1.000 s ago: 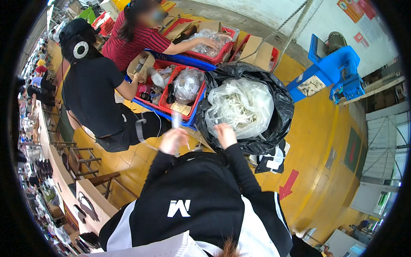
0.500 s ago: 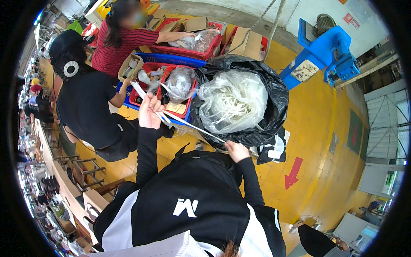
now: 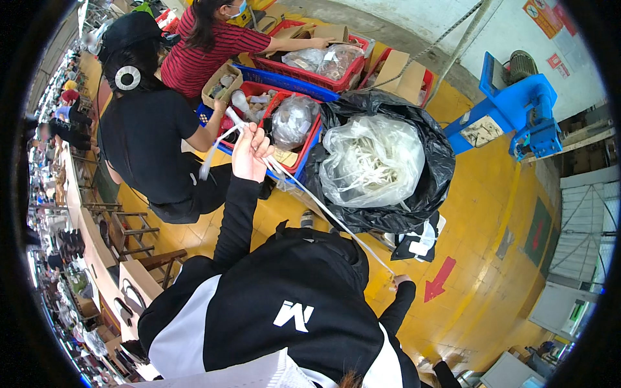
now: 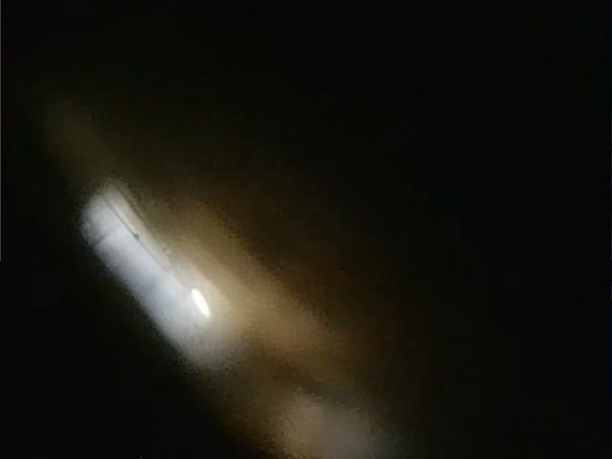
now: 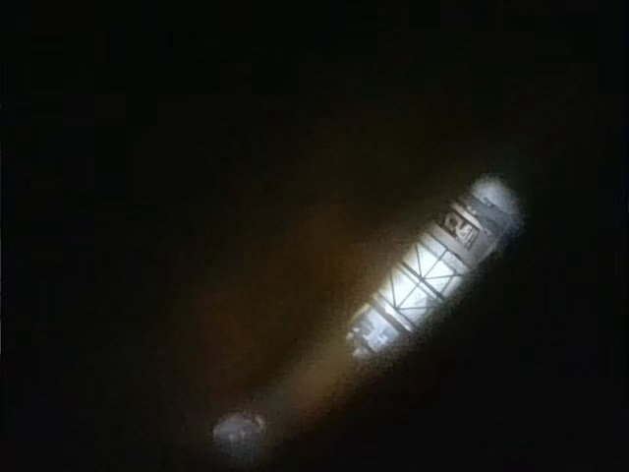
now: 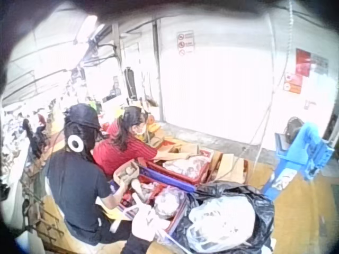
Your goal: The person repeatedly pulls bundles of white plastic cable ties from a large black bag, separates them by hand, and places them into a blue plastic crate. The person works continuously at a waist-height table in a workshop environment.
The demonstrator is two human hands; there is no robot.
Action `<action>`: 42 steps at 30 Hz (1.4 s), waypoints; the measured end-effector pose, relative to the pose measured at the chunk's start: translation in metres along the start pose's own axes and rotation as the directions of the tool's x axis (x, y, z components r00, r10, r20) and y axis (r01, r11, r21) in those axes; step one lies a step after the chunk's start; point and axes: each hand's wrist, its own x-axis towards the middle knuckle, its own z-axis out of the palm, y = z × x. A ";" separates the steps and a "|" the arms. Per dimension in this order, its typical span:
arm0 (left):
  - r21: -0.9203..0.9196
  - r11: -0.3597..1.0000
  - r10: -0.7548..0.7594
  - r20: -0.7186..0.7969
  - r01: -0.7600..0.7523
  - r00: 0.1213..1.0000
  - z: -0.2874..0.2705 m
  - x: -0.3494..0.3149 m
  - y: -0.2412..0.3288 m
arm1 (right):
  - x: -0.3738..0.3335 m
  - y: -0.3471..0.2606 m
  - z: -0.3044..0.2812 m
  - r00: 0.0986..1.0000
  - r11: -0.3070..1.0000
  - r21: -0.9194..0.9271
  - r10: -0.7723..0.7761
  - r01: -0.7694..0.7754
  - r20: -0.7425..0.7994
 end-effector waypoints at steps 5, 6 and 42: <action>-0.038 0.999 0.025 -0.081 -0.028 0.996 -0.011 0.003 0.006 | 0.068 0.079 0.008 0.974 0.981 0.108 0.137 -0.158 0.179; -0.080 0.996 0.041 -0.047 -0.044 0.998 -0.031 0.005 0.007 | 0.077 0.092 -0.005 0.981 0.991 -0.020 0.136 -0.134 0.139; 0.119 0.959 -0.272 0.126 0.258 0.954 0.024 -0.012 -0.033 | -0.155 -0.188 0.009 0.619 0.640 -0.291 -0.766 0.711 -0.173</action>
